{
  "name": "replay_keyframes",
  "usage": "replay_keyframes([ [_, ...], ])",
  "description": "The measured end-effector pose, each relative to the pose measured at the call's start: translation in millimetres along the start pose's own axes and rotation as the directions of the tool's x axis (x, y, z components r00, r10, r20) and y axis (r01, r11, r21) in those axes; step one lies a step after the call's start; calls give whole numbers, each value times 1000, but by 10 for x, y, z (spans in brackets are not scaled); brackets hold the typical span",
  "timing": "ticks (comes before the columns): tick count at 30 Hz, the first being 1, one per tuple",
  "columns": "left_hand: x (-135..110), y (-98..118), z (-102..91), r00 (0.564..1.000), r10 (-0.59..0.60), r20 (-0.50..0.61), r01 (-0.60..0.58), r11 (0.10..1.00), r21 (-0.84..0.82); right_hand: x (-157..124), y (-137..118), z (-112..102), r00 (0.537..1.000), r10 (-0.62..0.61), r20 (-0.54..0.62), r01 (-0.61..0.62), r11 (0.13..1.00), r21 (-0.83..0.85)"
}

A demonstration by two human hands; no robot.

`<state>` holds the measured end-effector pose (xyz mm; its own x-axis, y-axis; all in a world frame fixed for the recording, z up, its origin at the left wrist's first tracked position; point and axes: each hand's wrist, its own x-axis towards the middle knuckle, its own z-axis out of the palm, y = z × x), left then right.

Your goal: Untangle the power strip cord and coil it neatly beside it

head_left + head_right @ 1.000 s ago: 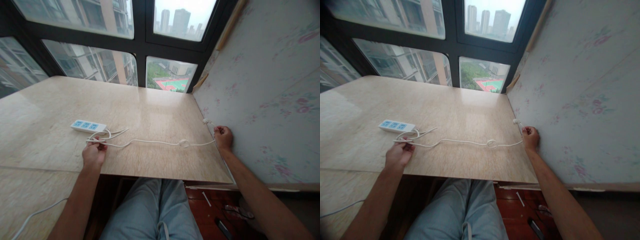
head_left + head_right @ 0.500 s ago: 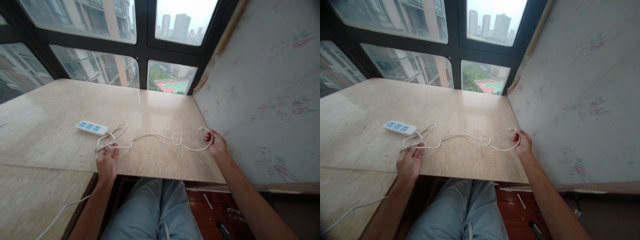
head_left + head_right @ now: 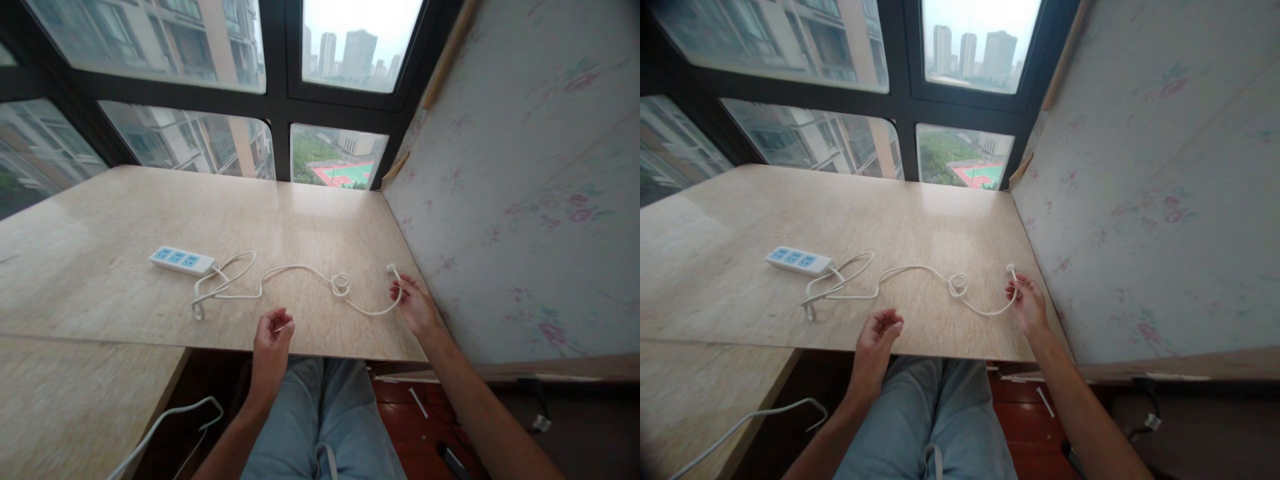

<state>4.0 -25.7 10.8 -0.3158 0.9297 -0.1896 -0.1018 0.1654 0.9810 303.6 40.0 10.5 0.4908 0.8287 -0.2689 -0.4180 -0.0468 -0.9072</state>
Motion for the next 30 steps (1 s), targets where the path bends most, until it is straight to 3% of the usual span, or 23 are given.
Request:
replay_keyframes([
  [2,42,-44,203,984,124,124,-139,983,119,-48,82,-30,999,-29,41,32,995,-95],
  [4,165,-74,415,938,233,258,-291,932,218,-81,137,-67,996,-51,72,64,980,-190],
  [7,452,-94,677,799,419,431,-576,739,350,-89,166,-180,988,-103,116,141,908,-394],
  [9,655,-89,777,670,511,538,-739,526,422,-77,154,-289,965,-204,166,263,757,-597],
  [10,746,-83,804,627,507,592,-778,445,443,-73,140,-344,939,-274,210,341,644,-685],
  [12,890,-72,822,581,442,683,-812,362,457,-78,105,-421,854,-407,323,486,403,-776],
  [14,980,-80,814,569,360,739,-817,354,456,-105,65,-419,758,-482,439,596,241,-766],
  [16,1022,-114,798,564,330,757,-813,380,441,-143,27,-317,673,-494,550,691,155,-706],
  [19,1023,-186,780,531,404,745,-825,448,345,-189,-6,-19,553,-423,717,819,122,-560],
  [21,994,-216,771,499,478,723,-839,478,262,-212,-6,205,506,-334,795,862,159,-482],
  [24,934,-213,753,474,569,673,-863,453,224,-280,15,461,513,-256,819,856,227,-465],
  [26,903,-199,744,479,617,624,-870,430,243,-377,32,541,538,-291,791,842,224,-490],
  [28,887,-195,745,509,657,556,-857,444,261,-519,47,557,566,-393,724,821,195,-536],
  [30,878,-206,765,554,679,481,-831,486,272,-687,68,535,619,-475,625,772,221,-597],
])
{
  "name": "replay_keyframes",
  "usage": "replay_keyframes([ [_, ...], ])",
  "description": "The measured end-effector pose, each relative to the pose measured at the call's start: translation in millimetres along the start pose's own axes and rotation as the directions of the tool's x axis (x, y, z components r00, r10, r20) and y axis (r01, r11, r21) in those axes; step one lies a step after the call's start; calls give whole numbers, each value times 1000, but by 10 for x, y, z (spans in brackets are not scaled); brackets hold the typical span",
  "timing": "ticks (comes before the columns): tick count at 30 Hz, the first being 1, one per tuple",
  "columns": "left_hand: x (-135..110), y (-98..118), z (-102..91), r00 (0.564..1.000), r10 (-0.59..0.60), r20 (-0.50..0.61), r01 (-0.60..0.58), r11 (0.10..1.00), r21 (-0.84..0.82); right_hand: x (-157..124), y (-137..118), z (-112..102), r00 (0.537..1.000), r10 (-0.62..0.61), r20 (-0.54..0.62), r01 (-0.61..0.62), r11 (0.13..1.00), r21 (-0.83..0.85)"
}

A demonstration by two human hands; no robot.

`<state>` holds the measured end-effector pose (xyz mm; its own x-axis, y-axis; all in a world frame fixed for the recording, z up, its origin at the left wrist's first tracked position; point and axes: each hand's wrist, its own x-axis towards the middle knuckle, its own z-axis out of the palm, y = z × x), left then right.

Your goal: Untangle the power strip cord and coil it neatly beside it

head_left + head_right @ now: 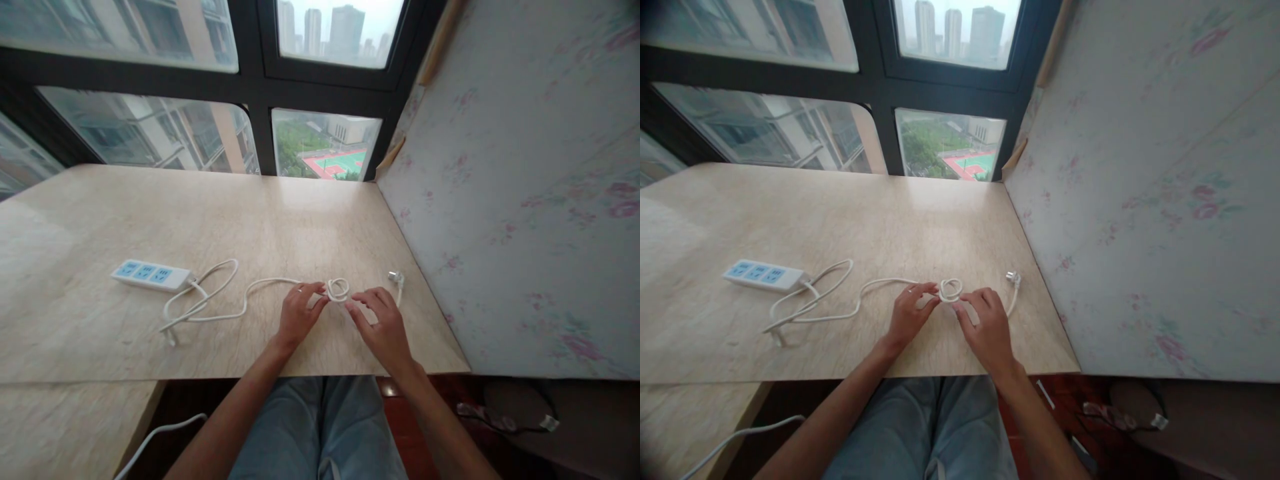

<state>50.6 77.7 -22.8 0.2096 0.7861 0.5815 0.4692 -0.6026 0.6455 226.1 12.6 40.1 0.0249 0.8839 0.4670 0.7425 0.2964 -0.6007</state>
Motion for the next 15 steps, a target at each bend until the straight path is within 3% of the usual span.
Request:
replay_keyframes([
  [2,-2,15,44,997,-42,-57,41,999,-23,-129,-99,-8,992,122,-10,-121,991,49],
  [4,-3,49,94,991,-85,-101,80,996,-47,-222,-170,15,968,240,79,-248,962,116],
  [6,-1,94,134,981,-133,-139,124,990,-73,-257,-198,79,914,350,203,-390,896,211],
  [9,5,150,151,977,-155,-149,141,984,-105,-212,-161,226,794,511,330,-608,671,424],
  [11,7,165,136,980,-140,-140,124,986,-115,-156,-112,323,729,596,338,-668,507,545],
  [12,7,168,126,981,-136,-139,119,985,-124,-134,-90,363,716,626,308,-664,474,579],
  [13,6,168,116,980,-136,-142,117,984,-136,-118,-71,395,715,647,265,-651,478,590],
  [15,0,167,101,980,-132,-147,108,981,-159,-109,-46,435,756,635,157,-605,588,537],
])
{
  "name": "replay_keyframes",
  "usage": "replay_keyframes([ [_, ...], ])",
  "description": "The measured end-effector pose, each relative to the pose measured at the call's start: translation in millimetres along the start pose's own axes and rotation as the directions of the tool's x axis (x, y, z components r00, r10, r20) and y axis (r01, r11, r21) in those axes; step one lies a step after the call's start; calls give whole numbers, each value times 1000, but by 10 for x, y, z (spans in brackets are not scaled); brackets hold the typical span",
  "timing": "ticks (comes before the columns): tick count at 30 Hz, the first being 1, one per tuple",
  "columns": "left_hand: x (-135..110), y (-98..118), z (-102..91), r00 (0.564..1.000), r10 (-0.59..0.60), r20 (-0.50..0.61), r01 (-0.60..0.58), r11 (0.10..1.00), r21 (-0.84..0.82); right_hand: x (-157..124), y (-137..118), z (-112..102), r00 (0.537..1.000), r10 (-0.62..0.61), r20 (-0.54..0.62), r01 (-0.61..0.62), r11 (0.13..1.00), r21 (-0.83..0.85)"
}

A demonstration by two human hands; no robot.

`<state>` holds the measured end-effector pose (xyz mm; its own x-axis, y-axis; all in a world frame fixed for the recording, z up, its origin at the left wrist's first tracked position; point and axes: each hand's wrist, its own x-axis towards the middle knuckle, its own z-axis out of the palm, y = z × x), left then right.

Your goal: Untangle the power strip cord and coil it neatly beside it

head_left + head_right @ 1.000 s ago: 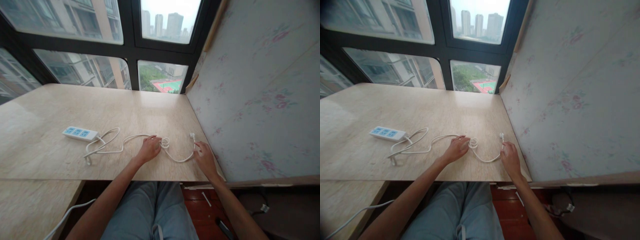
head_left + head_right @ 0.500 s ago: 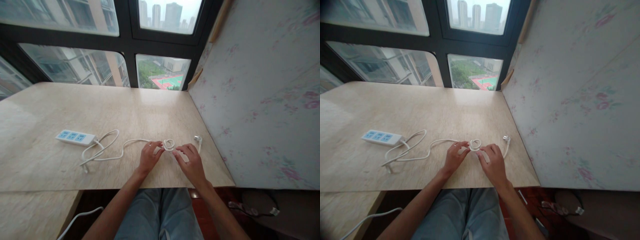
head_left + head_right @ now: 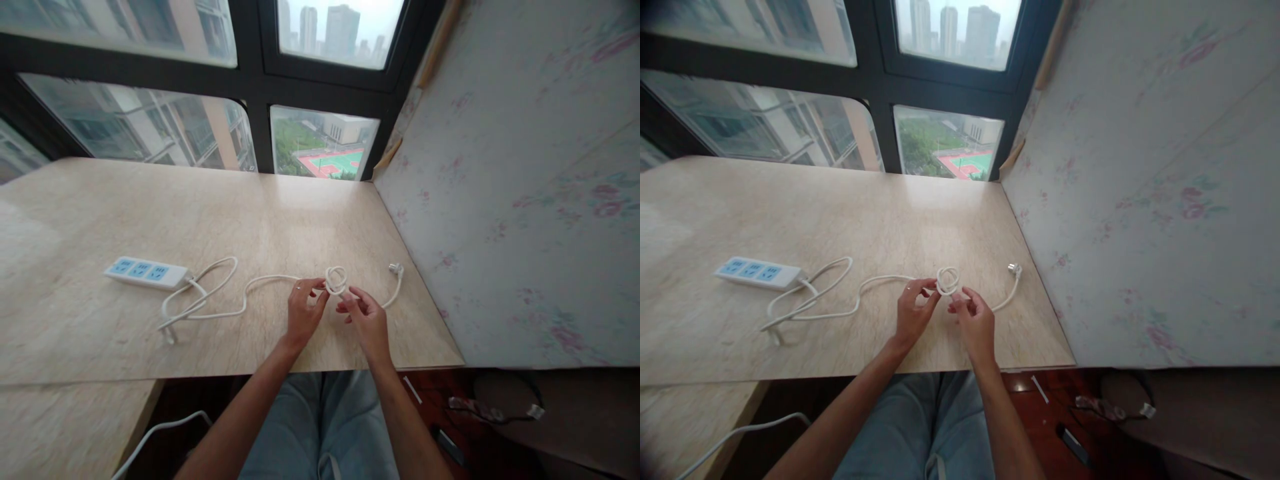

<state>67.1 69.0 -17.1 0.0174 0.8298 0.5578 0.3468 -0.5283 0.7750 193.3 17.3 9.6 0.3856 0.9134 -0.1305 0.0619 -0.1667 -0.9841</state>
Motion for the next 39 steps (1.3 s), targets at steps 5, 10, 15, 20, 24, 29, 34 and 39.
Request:
replay_keyframes([
  [5,-8,-25,-44,999,51,15,-51,999,-1,24,50,-58,964,-250,92,266,880,-394],
  [10,37,-77,-156,983,176,51,-179,982,62,105,98,-226,883,-443,157,459,738,-495],
  [15,72,-58,-224,947,307,93,-317,938,137,182,196,-372,742,-637,209,598,490,-634],
  [20,61,-37,-240,927,366,80,-373,882,289,268,188,-467,586,-768,257,684,299,-666],
  [24,44,-29,-259,917,393,64,-379,814,441,328,126,-558,471,-834,287,736,192,-650],
  [29,36,3,-259,933,354,56,-338,818,465,366,111,-660,402,-856,326,765,118,-634],
  [34,55,9,-273,929,370,6,-328,816,476,370,112,-714,366,-866,341,777,83,-624],
  [39,49,6,-296,916,401,12,-354,794,494,386,107,-758,403,-854,329,755,108,-646],
])
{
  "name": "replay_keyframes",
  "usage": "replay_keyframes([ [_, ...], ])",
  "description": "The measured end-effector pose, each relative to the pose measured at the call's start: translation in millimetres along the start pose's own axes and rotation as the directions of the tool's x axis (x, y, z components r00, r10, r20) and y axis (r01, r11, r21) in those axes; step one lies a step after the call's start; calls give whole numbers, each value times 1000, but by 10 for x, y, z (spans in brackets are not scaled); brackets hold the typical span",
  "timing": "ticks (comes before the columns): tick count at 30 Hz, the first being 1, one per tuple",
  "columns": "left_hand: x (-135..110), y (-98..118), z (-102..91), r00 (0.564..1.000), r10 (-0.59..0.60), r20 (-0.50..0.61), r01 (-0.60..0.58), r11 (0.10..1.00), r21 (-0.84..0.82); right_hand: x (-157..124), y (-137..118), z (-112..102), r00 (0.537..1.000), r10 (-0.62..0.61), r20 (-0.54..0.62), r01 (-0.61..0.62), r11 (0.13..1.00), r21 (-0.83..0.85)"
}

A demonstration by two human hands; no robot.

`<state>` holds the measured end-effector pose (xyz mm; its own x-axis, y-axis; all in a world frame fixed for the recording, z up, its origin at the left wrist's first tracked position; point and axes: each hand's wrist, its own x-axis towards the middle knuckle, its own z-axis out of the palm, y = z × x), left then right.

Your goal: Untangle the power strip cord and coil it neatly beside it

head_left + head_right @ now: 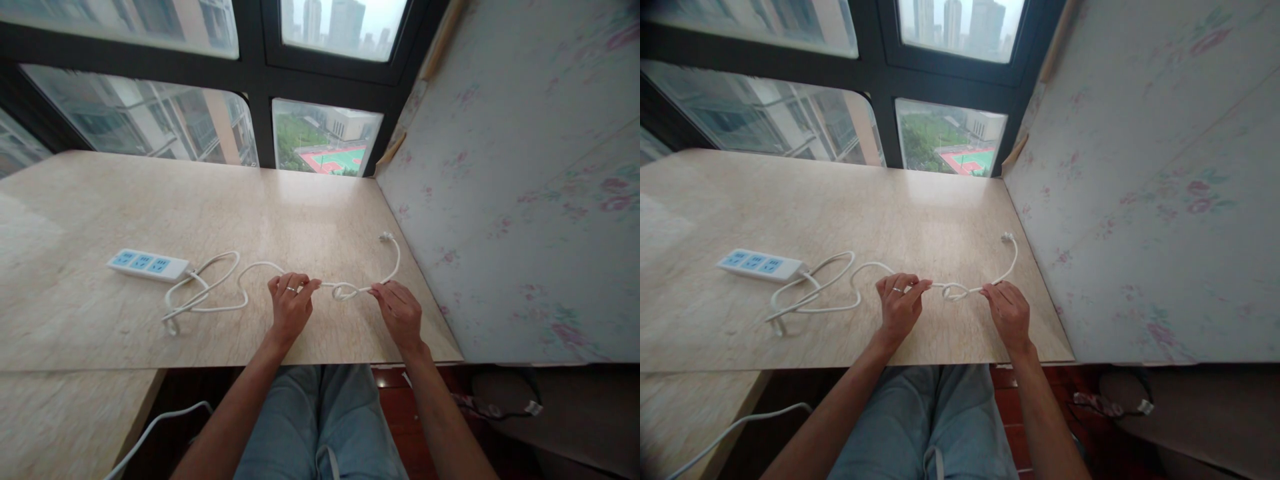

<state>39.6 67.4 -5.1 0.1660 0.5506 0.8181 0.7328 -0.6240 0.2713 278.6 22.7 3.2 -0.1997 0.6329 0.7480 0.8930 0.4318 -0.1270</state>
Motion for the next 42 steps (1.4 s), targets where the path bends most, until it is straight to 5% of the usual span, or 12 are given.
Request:
replay_keyframes([
  [6,-66,-14,21,973,-78,216,77,997,14,-38,-39,71,990,142,24,-144,982,124],
  [14,-123,-89,104,894,-95,438,131,990,-53,-133,-187,230,909,352,223,-406,868,285],
  [21,-69,190,-68,981,-55,185,81,987,-140,-159,-206,261,847,404,347,-508,807,300],
  [25,-8,331,-19,951,82,298,-41,989,-143,-156,-219,256,858,388,336,-488,820,298],
  [30,2,313,141,932,21,361,-31,999,21,-149,-231,256,875,380,299,-462,839,286],
  [36,-20,245,213,854,81,514,-147,985,89,-142,-228,288,890,372,263,-438,860,264],
  [42,-49,188,260,884,232,405,-242,970,-27,-101,-265,272,901,342,265,-404,885,231],
])
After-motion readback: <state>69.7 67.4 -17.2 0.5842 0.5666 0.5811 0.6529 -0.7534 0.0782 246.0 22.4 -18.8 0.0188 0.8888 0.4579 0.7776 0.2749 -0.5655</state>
